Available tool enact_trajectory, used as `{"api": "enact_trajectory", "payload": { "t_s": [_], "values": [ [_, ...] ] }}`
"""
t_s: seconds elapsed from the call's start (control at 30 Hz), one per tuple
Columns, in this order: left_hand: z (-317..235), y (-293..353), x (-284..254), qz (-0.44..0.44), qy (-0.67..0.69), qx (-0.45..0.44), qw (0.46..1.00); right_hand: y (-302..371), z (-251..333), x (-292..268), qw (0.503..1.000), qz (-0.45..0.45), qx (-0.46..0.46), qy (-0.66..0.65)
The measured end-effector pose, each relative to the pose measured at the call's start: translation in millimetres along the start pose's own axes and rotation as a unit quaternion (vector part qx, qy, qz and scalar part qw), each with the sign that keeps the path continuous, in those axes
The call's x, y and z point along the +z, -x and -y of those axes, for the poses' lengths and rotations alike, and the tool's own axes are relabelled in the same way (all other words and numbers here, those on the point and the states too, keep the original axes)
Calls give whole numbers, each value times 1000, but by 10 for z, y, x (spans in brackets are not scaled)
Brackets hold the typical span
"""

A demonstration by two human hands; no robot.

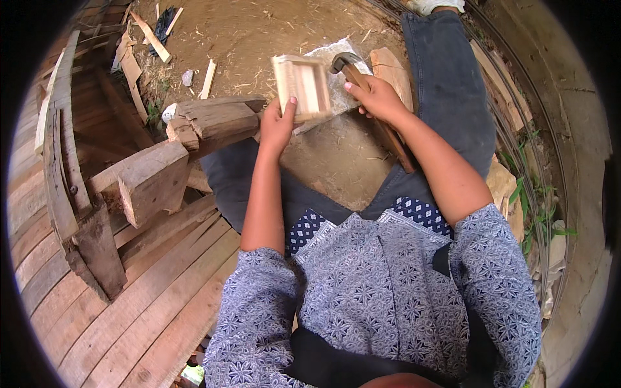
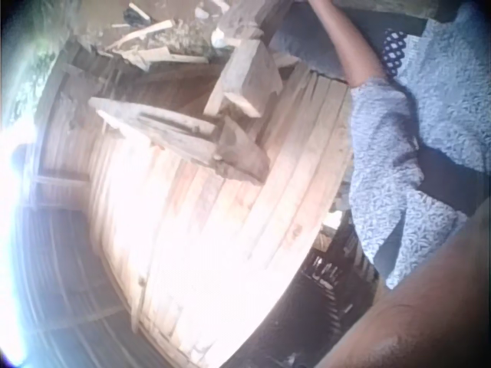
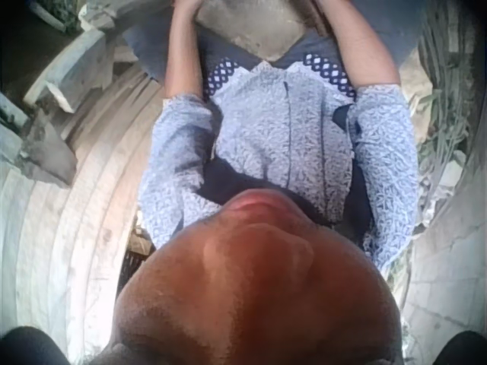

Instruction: The person assembles a small wooden box by fitting pieces together and using a hammer to secure them. The person repeatedly adjusts the box and hammers the joints to ensure they are tight.

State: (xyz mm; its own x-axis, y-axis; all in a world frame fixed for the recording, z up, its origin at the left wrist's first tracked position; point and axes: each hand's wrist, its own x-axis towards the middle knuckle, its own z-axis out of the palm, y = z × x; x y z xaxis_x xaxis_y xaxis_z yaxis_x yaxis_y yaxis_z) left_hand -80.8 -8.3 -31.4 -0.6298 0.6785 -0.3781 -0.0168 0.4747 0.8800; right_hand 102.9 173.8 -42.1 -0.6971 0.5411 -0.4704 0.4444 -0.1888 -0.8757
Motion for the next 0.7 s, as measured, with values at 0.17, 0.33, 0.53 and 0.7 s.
{"api": "enact_trajectory", "payload": {
  "t_s": [0.17, 0.33, 0.53, 0.7],
  "values": [
    [137, -111, 142, -112, 109, -16, 988, 34, 82, 66, 999, 20, 42, 4],
    [-54, -199, 76, -65, 108, -103, 987, 122, -225, 283, 993, -33, -37, 110],
    [81, -218, 120, -49, 265, -27, 963, 471, -15, 604, 992, -53, -94, 73],
    [68, -243, 236, -75, 346, -29, 935, 687, 265, 821, 981, -114, -158, 20]
  ]
}}
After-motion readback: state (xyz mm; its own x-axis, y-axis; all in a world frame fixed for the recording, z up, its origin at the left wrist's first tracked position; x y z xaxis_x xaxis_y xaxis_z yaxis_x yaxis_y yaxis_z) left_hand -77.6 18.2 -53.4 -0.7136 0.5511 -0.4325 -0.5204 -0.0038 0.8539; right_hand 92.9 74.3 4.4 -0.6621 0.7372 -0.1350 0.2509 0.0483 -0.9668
